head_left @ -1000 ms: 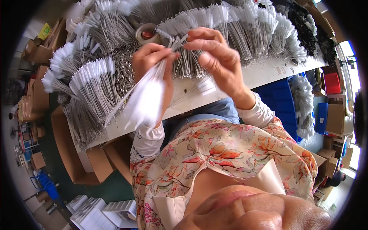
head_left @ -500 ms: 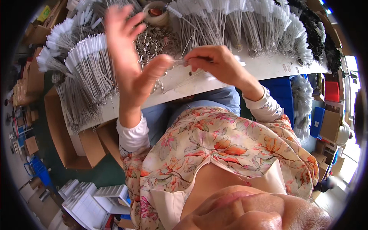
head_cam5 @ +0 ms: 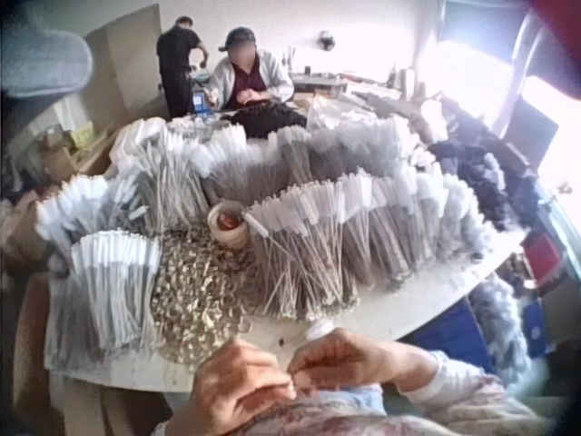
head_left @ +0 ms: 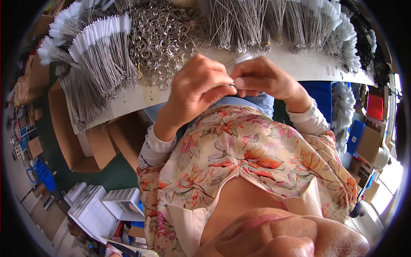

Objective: Assembling keychain components by attaching rings to white plastic tassels.

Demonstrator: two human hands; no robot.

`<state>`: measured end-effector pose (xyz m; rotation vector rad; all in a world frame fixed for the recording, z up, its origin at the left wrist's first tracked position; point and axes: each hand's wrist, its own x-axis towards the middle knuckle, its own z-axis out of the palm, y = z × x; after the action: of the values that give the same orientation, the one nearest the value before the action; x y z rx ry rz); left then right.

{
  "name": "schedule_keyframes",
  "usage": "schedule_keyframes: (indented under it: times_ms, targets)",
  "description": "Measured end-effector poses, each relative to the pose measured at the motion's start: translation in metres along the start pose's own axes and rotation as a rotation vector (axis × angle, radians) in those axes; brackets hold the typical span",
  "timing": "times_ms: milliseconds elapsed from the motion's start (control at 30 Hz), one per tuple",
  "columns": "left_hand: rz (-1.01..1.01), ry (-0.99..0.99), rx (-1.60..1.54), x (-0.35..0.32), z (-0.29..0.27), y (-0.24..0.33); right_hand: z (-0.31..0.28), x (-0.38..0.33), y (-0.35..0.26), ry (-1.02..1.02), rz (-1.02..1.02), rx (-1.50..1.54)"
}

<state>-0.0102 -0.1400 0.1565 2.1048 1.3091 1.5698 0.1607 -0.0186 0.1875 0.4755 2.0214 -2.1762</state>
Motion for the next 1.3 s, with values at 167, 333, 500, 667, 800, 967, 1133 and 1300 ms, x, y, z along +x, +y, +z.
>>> schedule_keyframes:
  times_ms: [167,333,500,667,800,967,1133,1300]
  targets:
    - [-0.71,0.197,0.222,-0.058,-0.011,-0.01,-0.064,-0.077,0.088,0.469,0.22,-1.45]
    - [-0.581,-0.013,0.656,-0.104,0.003,-0.031,-0.058,-0.06,0.102,0.673,0.109,-0.934]
    - [-0.89,0.246,-0.066,-0.091,-0.002,-0.02,0.023,0.029,0.06,0.352,-0.347,-0.44]
    - [-0.779,0.373,-0.324,-0.04,-0.016,-0.002,0.038,0.056,0.045,0.417,-0.477,-0.436]
    - [-0.593,0.191,-0.15,-0.035,-0.033,-0.003,0.032,0.05,0.025,0.351,-0.234,-0.134]
    - [-0.484,0.106,-0.227,-0.021,-0.039,0.001,0.029,0.046,0.028,0.342,-0.203,0.053]
    - [-0.467,0.173,-0.276,-0.018,-0.034,0.0,0.024,0.044,0.023,0.283,-0.167,0.182]
    - [-0.379,0.361,-0.343,-0.006,-0.025,0.013,0.023,0.039,-0.006,0.34,-0.261,0.301]
